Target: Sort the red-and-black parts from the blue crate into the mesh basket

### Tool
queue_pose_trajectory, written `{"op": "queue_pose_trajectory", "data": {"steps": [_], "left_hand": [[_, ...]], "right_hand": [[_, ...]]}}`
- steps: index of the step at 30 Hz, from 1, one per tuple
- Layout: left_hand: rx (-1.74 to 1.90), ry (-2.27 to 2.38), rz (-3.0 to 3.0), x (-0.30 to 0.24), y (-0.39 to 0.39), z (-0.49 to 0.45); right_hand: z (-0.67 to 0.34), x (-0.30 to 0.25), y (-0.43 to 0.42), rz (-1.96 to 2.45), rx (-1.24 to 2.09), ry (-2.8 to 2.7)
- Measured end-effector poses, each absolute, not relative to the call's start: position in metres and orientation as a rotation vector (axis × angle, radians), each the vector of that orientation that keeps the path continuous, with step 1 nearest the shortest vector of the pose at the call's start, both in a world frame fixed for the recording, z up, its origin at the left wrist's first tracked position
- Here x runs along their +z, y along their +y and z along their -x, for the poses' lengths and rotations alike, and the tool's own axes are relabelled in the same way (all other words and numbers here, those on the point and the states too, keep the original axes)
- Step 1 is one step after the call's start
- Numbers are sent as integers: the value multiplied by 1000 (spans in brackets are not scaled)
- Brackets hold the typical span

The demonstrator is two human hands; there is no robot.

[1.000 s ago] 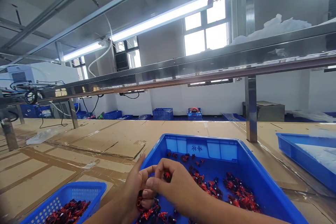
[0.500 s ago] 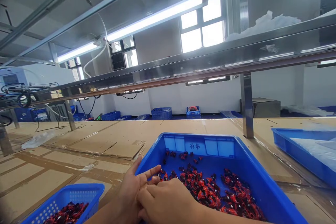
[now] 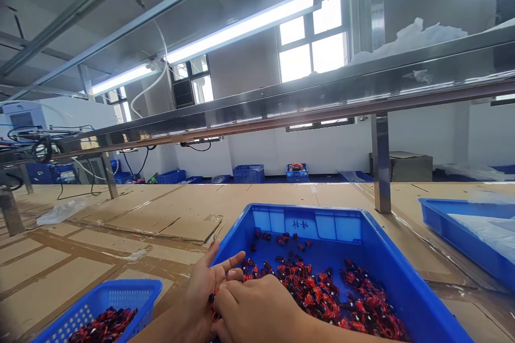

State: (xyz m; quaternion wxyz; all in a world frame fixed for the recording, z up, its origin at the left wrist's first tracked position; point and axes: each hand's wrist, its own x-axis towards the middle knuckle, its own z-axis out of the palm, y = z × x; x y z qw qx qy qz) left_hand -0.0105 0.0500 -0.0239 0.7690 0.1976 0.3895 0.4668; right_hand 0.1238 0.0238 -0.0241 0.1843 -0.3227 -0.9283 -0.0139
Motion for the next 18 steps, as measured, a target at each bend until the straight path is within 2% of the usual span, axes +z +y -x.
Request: {"op": "queue_pose_trajectory", "data": {"steps": [2,7,9,18], "left_hand": [[1033,892,-451,-23,50,10],[1006,964,-588,-27,52,11],[988,938,-673,-29,52,11],[924,1045,-899,-28,48,9]], "right_hand": [[-125,-20,22,929,256,-2478],[-133,-2,24,977,1716,-1580],[-137,3,28,904,2052,-1333],[-144,7,35,762,2143,-1296]]}}
